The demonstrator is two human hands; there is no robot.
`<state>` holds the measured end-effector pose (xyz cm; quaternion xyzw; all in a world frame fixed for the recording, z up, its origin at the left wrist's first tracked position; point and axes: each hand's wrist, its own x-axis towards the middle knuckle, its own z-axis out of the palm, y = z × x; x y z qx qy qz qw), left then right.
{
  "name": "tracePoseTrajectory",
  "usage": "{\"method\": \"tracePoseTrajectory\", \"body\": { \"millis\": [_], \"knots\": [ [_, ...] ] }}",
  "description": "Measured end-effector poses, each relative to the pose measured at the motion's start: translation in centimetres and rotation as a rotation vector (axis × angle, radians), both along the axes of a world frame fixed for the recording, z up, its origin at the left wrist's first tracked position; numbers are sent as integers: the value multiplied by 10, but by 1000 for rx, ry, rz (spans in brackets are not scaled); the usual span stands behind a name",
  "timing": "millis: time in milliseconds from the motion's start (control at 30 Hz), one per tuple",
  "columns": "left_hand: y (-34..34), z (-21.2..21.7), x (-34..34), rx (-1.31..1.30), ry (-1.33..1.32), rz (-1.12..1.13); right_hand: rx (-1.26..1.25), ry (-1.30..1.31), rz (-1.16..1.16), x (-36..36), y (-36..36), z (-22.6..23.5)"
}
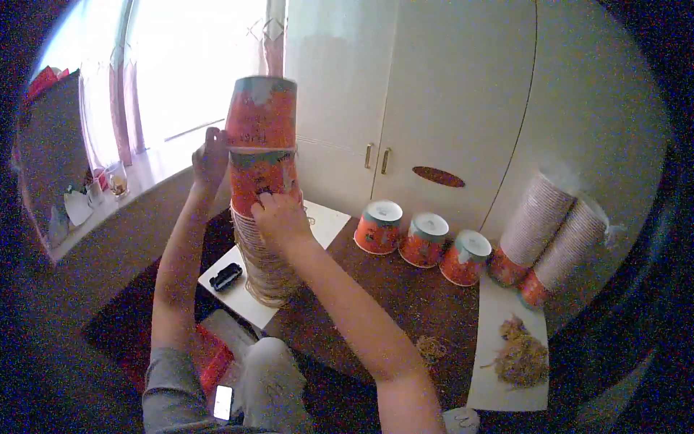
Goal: Tying string handles through pre-punched holes in decorative paper cups.
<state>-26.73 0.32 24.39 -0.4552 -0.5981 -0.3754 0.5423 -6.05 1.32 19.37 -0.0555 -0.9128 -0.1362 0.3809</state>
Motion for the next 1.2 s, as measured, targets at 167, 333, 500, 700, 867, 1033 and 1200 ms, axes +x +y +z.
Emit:
{"method": "tracePoseTrajectory", "body": {
  "millis": [167,333,500,700,867,1033,1200],
  "knots": [
    [-4,-49,-31,-199,2,32,-146,-163,-45,-12,16,-45],
    [-45,-36,6,-275,-217,-374,-5,27,35,7,14,-67],
    [-47,-24,26,-327,-267,-377,-257,-155,-11,1,15,-90],
    [-22,9,66,-156,-64,-291,-146,-61,108,33,-23,-115],
    [0,-1,76,-389,-98,-101,-412,-248,282,112,-60,-118],
    [9,-32,84,-203,115,162,-520,-62,497,201,-80,-54],
    [72,-68,182,-404,181,-338,-310,24,429,233,-102,12]
  ]
}}
